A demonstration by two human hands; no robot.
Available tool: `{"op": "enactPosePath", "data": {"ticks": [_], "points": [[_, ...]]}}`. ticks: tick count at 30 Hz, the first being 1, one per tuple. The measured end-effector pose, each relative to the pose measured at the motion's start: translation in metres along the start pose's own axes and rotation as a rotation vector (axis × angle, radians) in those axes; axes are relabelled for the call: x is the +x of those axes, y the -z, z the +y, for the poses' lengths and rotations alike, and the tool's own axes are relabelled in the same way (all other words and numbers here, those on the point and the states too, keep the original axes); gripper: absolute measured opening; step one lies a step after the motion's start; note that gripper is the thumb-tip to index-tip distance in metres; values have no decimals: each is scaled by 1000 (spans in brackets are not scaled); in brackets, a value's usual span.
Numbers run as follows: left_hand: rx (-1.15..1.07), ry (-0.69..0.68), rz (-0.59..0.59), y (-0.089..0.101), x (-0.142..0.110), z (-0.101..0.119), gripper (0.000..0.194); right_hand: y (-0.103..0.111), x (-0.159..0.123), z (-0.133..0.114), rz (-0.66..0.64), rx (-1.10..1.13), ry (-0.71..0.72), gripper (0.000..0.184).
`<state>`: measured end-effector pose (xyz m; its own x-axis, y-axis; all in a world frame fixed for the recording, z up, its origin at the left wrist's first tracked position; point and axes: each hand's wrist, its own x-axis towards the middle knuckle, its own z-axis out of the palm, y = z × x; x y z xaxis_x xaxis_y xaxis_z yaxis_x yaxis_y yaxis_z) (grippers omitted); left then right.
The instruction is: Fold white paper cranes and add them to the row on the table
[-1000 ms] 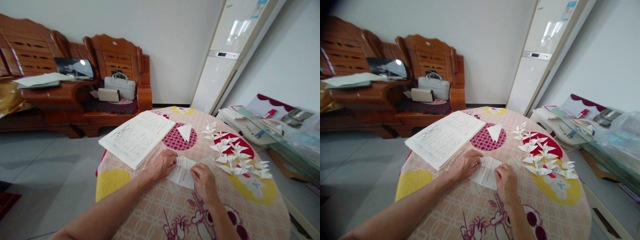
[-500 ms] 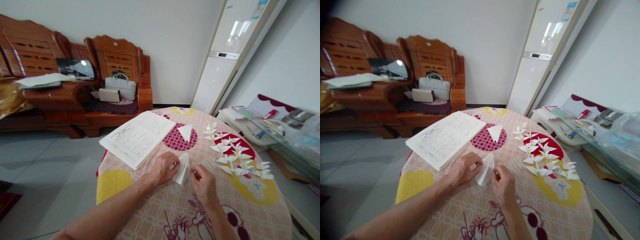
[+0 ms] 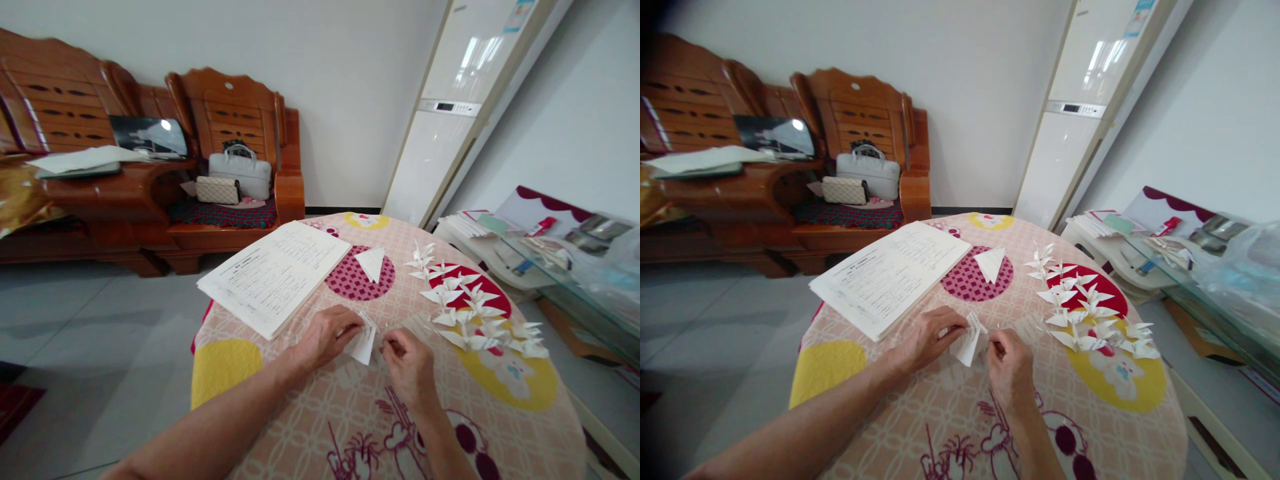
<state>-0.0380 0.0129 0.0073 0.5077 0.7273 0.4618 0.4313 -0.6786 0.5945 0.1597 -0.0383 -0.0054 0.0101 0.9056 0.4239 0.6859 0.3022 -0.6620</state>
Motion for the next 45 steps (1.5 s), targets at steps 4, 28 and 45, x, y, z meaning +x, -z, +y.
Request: {"op": "enactPosePath", "data": {"ticks": [4,28,45], "points": [[-111,56,35,0,0,4,14,3,1,-9,-4,61,51,15],[-234,162,62,0,0,16,11,3,2,-26,20,37,139,13],[-228,114,123,-5,-3,22,12,4,1,-29,-47,52,178,14]]}}
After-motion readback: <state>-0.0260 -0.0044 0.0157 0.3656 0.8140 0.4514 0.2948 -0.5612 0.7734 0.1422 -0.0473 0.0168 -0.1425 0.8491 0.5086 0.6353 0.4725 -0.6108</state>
